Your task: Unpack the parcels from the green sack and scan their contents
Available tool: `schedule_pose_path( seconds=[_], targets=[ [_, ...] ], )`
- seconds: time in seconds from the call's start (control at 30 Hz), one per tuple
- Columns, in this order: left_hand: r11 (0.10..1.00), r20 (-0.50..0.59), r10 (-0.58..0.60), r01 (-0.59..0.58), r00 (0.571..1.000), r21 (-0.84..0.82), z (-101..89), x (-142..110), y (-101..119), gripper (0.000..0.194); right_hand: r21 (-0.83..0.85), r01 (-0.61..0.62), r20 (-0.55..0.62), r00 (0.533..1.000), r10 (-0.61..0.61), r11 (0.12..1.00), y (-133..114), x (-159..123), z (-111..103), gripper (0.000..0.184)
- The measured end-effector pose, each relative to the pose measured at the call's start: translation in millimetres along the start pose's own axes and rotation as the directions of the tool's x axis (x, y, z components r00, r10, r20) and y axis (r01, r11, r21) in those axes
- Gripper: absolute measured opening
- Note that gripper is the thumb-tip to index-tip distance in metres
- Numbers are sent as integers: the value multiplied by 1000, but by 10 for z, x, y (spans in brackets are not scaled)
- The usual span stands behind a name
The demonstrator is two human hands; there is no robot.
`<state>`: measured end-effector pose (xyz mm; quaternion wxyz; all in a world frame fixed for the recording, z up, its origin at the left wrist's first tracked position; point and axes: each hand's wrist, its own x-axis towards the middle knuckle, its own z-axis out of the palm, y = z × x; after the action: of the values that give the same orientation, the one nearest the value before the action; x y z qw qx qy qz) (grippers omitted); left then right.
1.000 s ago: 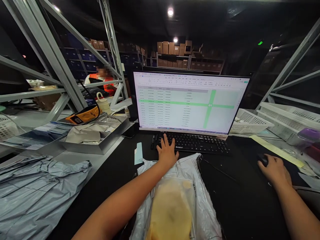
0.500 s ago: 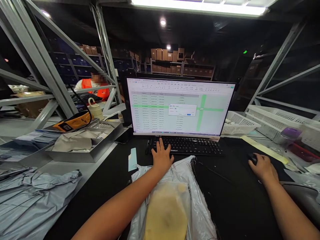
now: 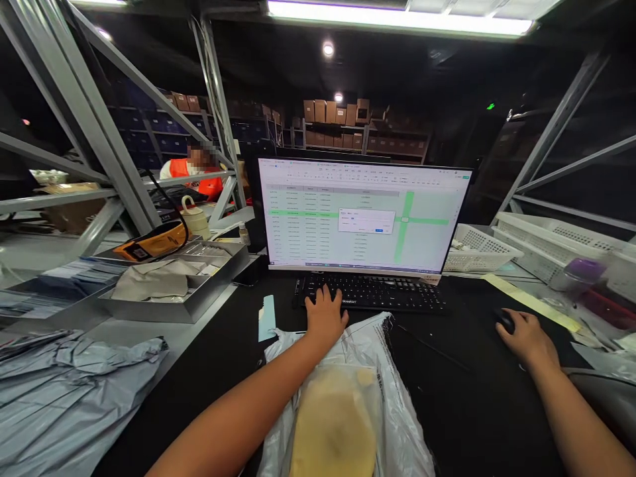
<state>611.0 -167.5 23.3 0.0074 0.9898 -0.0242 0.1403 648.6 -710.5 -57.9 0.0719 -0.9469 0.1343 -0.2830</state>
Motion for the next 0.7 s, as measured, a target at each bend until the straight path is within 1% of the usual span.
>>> schedule_pose_path(
  seconds=[0.1, 0.17, 0.2, 0.27, 0.3, 0.37, 0.4, 0.47, 0.5, 0.53, 0.57, 0.63, 0.67, 0.7],
  targets=[
    [1000, -5, 4, -4, 1000, 1, 1, 0, 2, 61, -44, -19, 55, 998, 21, 999, -82, -17, -113, 60],
    [1000, -18, 4, -4, 1000, 4, 8, 0, 4, 60, -110, -42, 84, 995, 52, 993, -171, -33, -226, 63],
    [1000, -26, 5, -5, 1000, 5, 13, 1, 4, 60, -145, -44, 77, 996, 55, 989, -228, -41, -291, 63],
    [1000, -38, 9, -9, 999, 8, 24, 4, 2, 60, -186, -25, 14, 999, 28, 982, -377, -56, -431, 61],
    [1000, -42, 11, -11, 999, 9, 29, 5, 0, 60, -180, -11, -28, 1000, 6, 984, -476, -61, -504, 58],
    [1000, -51, 15, -15, 999, 12, 38, 6, -5, 59, -97, 36, -86, 995, -44, 995, -745, -73, -650, 53],
    [1000, -56, 17, -16, 998, 14, 41, 5, -7, 59, -27, 75, -82, 994, -77, 997, -922, -82, -717, 50],
    [1000, -65, 22, -22, 998, 8, 45, 3, -12, 59, 135, 176, -16, 984, -176, 975, -1362, -119, -826, 45],
    [1000, -65, 26, -26, 998, 2, 46, 2, -14, 59, 206, 233, 41, 968, -246, 950, -1615, -149, -858, 43],
    [1000, -63, 29, -29, 998, -5, 46, 2, -16, 58, 264, 289, 95, 942, -323, 920, -1879, -183, -871, 42],
    [999, -58, 32, -32, 998, -12, 46, 2, -19, 58, 310, 344, 143, 905, -400, 887, -2142, -221, -864, 42],
    [999, -48, 31, -32, 998, -24, 43, 2, -23, 58, 363, 449, 227, 807, -545, 816, -2618, -282, -792, 46],
    [999, -47, 29, -30, 998, -29, 40, 2, -26, 58, 363, 484, 259, 768, -585, 796, -2813, -299, -737, 48],
    [999, -47, 26, -27, 999, -35, 35, 1, -30, 59, 353, 507, 284, 743, -607, 786, -2972, -304, -677, 51]
  ],
)
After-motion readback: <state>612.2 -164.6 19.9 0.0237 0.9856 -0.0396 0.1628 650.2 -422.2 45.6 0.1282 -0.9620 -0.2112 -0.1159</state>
